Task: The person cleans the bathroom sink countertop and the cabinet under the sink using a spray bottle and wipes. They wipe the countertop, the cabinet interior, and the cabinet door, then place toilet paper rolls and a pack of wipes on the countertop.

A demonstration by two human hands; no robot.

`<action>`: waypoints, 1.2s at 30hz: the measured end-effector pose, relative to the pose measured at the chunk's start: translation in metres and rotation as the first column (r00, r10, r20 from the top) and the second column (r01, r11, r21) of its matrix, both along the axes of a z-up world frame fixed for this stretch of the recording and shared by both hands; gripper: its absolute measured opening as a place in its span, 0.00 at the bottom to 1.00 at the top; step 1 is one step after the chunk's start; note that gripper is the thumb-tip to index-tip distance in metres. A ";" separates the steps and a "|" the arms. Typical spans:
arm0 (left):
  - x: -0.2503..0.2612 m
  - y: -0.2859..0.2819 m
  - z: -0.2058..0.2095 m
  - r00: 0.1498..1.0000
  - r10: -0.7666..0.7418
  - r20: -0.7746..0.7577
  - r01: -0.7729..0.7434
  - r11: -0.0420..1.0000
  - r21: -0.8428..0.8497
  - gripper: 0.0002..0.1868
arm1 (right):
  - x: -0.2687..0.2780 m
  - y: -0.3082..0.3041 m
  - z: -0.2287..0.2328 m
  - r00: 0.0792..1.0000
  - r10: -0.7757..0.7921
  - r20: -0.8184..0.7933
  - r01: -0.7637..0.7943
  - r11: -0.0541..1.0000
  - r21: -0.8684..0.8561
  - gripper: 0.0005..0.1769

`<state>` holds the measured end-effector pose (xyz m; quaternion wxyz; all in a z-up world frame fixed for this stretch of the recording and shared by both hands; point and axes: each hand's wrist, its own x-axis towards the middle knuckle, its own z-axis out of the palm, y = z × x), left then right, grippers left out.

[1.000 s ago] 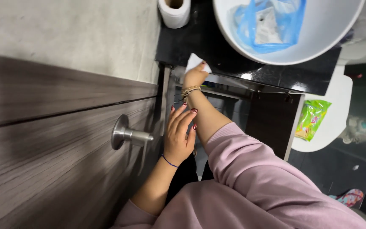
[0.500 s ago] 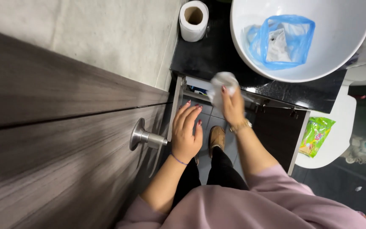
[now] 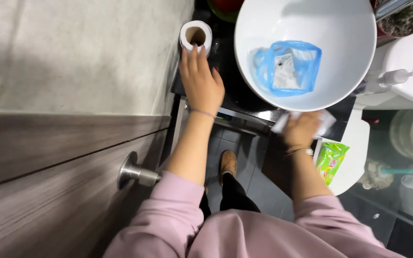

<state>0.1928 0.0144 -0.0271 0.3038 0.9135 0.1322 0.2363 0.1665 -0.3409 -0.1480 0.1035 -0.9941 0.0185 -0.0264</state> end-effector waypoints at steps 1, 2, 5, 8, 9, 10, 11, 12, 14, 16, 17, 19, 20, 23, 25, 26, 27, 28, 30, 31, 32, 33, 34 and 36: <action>0.007 0.001 -0.007 1.000 0.002 -0.005 -0.002 1.000 -0.006 0.29 | 0.003 -0.003 -0.005 1.000 0.002 -0.005 -0.002 1.000 -0.006 0.42; 0.014 0.002 -0.015 0.999 0.023 -0.024 -0.023 1.000 -0.013 0.30 | 0.006 -0.005 -0.011 0.999 -0.045 0.027 0.047 0.997 -0.068 0.41; 0.033 0.001 -0.028 0.995 0.081 -0.054 -0.079 0.996 0.042 0.31 | 0.022 0.062 0.032 0.984 -0.123 -0.126 0.102 0.982 -0.161 0.32; 0.036 0.001 -0.034 0.986 0.129 -0.108 -0.119 0.988 0.100 0.27 | 0.033 0.121 0.031 0.970 -0.099 -0.223 0.040 0.966 -0.254 0.26; 0.040 0.003 -0.034 0.982 0.135 -0.128 -0.123 0.988 0.094 0.22 | 0.041 0.134 0.018 0.993 -0.033 -0.116 -0.005 0.950 -0.313 0.26; 0.038 0.003 -0.038 0.982 0.141 -0.124 -0.129 0.987 0.099 0.22 | 0.044 0.147 0.027 0.993 -0.027 -0.113 -0.009 0.951 -0.308 0.26; 0.034 0.002 -0.042 0.990 0.123 -0.074 -0.110 0.980 0.165 0.14 | 0.045 0.160 0.037 0.991 -0.024 -0.129 0.007 0.991 -0.135 0.26; 0.031 0.001 -0.047 0.994 0.102 -0.026 -0.093 0.969 0.231 0.07 | 0.046 0.173 0.047 0.989 -0.018 -0.146 0.025 0.999 0.042 0.25; 0.000 -0.009 -0.029 0.996 0.076 0.053 -0.085 0.977 0.197 0.07 | 0.038 0.188 0.046 0.981 0.055 -0.187 -0.067 0.996 -0.055 0.25; -0.031 -0.016 -0.015 0.988 0.051 0.146 -0.076 0.983 0.166 0.07 | 0.038 0.202 0.032 0.967 0.126 -0.220 -0.161 0.976 -0.147 0.25; -0.050 -0.021 -0.011 0.988 0.011 0.153 -0.033 0.989 0.146 0.07 | 0.037 0.208 0.019 0.980 0.072 -0.188 -0.120 0.959 -0.259 0.31; -0.089 -0.027 -0.006 0.987 -0.029 0.155 0.009 0.992 0.127 0.08 | 0.037 0.217 0.009 0.988 0.023 -0.155 -0.078 0.929 -0.363 0.40; -0.108 -0.029 -0.004 0.988 -0.065 0.141 0.050 0.993 0.106 0.07 | 0.039 0.221 0.013 0.986 0.066 -0.154 -0.109 0.952 -0.287 0.41; -0.141 -0.025 0.004 0.988 -0.096 0.122 0.085 0.992 0.092 0.08 | 0.070 0.245 0.024 0.981 0.158 -0.109 -0.170 0.979 -0.111 0.44; -0.152 -0.018 0.011 0.990 -0.095 0.106 0.085 0.992 0.092 0.08 | 0.093 0.259 0.025 0.977 0.200 -0.077 -0.202 0.979 -0.019 0.46; -0.155 -0.013 0.015 0.993 -0.082 0.086 0.073 0.993 0.096 0.09 | 0.103 0.265 0.023 0.975 0.210 -0.072 -0.209 0.978 0.026 0.48; -0.157 -0.009 0.019 0.995 -0.066 0.070 0.059 0.993 0.099 0.10 | 0.115 0.271 0.022 0.973 0.222 -0.065 -0.218 0.974 0.068 0.49; -0.160 -0.007 0.018 0.995 -0.064 0.074 0.055 0.993 0.106 0.10 | 0.118 0.277 0.021 0.972 0.226 -0.059 -0.221 0.973 0.073 0.49; -0.162 -0.002 0.018 0.996 -0.047 0.077 0.038 0.992 0.121 0.11 | 0.130 0.290 0.020 0.975 0.213 -0.056 -0.206 0.971 0.118 0.50; -0.163 -0.001 0.015 0.995 -0.048 0.089 0.037 0.991 0.128 0.11 | 0.134 0.298 0.017 0.976 0.213 -0.042 -0.207 0.971 0.123 0.50; -0.165 0.000 0.013 0.995 -0.040 0.088 0.029 0.993 0.115 0.11 | 0.140 0.306 0.015 0.969 0.245 -0.026 -0.242 0.966 0.094 0.48; -0.168 -0.002 0.012 0.996 -0.032 0.084 0.024 0.995 0.097 0.12 | 0.143 0.310 0.014 0.961 0.276 -0.016 -0.274 0.960 0.062 0.47; -0.166 -0.001 0.011 0.995 -0.034 0.094 0.025 0.995 0.100 0.12 | 0.142 0.312 0.005 0.962 0.274 -0.006 -0.273 0.960 0.062 0.47; -0.167 -0.003 0.013 0.998 -0.026 0.065 0.021 0.996 0.084 0.13 | 0.133 0.312 -0.012 0.807 0.588 0.058 -0.571 0.802 -0.174 0.41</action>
